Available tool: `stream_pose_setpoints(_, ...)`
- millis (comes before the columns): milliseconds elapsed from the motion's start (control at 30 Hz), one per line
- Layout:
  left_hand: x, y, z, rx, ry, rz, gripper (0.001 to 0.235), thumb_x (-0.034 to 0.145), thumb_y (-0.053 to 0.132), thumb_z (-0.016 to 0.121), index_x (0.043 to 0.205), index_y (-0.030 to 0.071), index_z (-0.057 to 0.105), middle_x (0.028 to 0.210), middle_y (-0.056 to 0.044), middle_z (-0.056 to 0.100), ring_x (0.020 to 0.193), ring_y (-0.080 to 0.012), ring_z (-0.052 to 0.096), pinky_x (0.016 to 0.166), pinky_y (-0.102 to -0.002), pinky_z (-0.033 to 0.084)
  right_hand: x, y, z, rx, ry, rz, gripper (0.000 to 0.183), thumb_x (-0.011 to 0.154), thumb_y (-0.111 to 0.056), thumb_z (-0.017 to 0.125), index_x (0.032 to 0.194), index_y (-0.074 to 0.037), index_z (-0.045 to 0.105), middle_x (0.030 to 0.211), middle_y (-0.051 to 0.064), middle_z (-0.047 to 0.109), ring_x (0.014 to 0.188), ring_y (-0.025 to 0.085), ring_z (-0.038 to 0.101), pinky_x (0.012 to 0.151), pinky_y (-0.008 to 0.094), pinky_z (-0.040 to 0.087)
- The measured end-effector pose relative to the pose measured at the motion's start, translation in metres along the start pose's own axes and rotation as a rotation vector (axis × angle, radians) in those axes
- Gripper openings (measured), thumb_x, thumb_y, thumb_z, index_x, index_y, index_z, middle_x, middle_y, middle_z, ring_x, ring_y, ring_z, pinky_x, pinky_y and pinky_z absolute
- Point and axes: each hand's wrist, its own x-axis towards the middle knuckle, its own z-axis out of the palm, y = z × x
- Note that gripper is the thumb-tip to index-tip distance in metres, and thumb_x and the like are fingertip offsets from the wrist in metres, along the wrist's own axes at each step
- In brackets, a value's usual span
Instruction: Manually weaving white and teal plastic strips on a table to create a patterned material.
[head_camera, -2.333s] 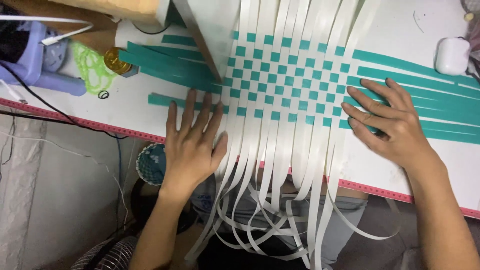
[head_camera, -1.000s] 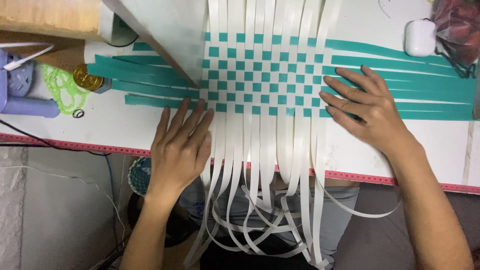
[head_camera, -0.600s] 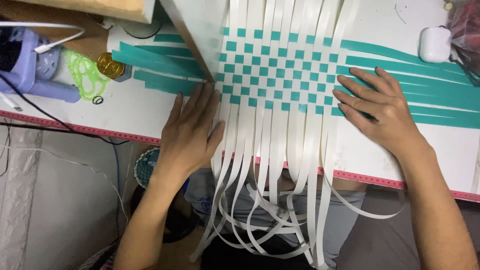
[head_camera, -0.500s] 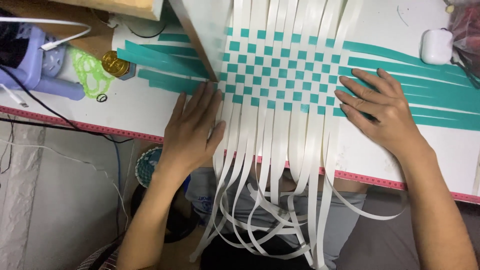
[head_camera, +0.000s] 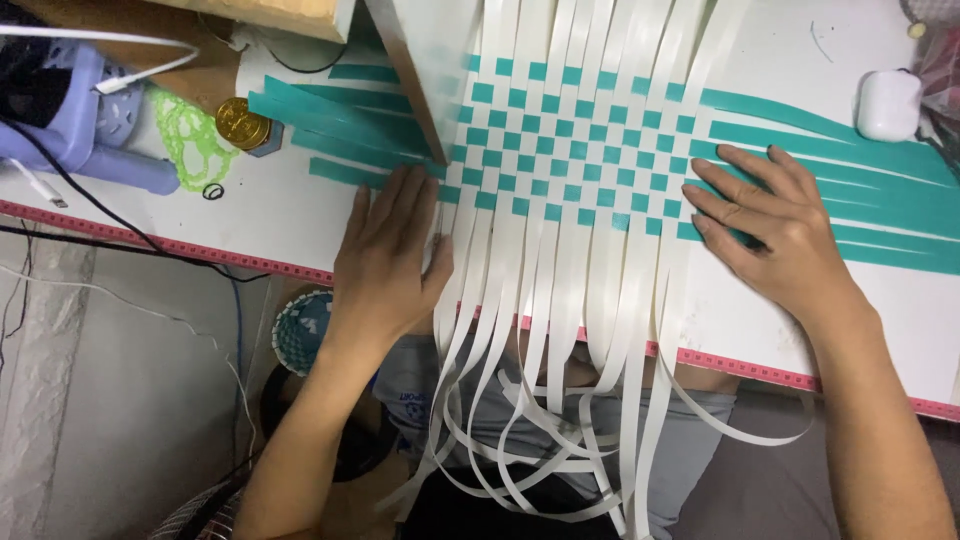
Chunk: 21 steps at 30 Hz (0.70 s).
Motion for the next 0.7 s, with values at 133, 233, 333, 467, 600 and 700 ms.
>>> stream_pose_setpoints(133,0.006,-0.001,-0.001,0.01,-0.023,-0.002,0.049,0.095,0.023,0.049,0.135,-0.005,0.047,0.138,-0.021,0.051,0.132,-0.0337,0.044,0.112,-0.052,0.031,0.002,0.001,0.0,0.012,0.006,0.011,0.024,0.093,-0.006,0.068,0.117,-0.003,0.069,0.127,0.017,0.065,0.131,0.038,0.053,0.116,0.056,0.033)
stream_pose_setpoints(233,0.01,-0.002,-0.002,0.004,-0.065,-0.009,0.051,0.093,0.022,0.048,0.137,-0.005,0.045,0.14,-0.021,0.049,0.133,-0.0338,0.043,0.112,-0.051,0.03,0.004,0.0,-0.001,0.019,-0.001,0.015,0.026,0.093,-0.007,0.067,0.119,0.0,0.068,0.128,0.018,0.064,0.132,0.037,0.052,0.116,0.055,0.032)
stream_pose_setpoints(333,0.014,-0.004,-0.003,-0.025,-0.068,-0.007,0.048,0.093,0.019,0.046,0.134,-0.005,0.046,0.139,-0.021,0.05,0.133,-0.0336,0.043,0.112,-0.053,0.029,0.005,0.002,0.0,0.014,0.007,0.019,0.025,0.094,-0.006,0.068,0.118,0.001,0.069,0.127,0.018,0.065,0.131,0.037,0.053,0.116,0.054,0.032)
stream_pose_setpoints(467,0.013,-0.005,-0.002,-0.028,-0.06,0.025,0.049,0.093,0.018,0.047,0.135,-0.008,0.046,0.139,-0.024,0.049,0.134,-0.0349,0.042,0.112,-0.052,0.029,0.003,0.004,0.0,0.012,0.002,0.013,0.026,0.094,-0.007,0.068,0.118,-0.001,0.069,0.128,0.017,0.064,0.131,0.038,0.053,0.115,0.057,0.033)
stream_pose_setpoints(600,0.009,-0.008,0.004,-0.01,-0.063,0.035,0.052,0.093,0.016,0.047,0.138,-0.008,0.041,0.144,-0.025,0.043,0.137,-0.0354,0.038,0.115,-0.05,0.026,0.003,0.005,0.001,0.013,0.005,0.001,0.025,0.094,-0.008,0.067,0.119,-0.001,0.069,0.129,0.017,0.064,0.132,0.038,0.052,0.115,0.057,0.033)
stream_pose_setpoints(700,0.011,-0.006,0.003,0.015,-0.063,0.038,0.051,0.094,0.018,0.046,0.136,-0.01,0.043,0.142,-0.027,0.044,0.136,-0.0368,0.038,0.114,-0.052,0.027,0.004,0.004,0.0,0.022,0.01,0.006,0.025,0.094,-0.006,0.067,0.119,0.0,0.069,0.128,0.017,0.064,0.131,0.038,0.052,0.114,0.057,0.033)
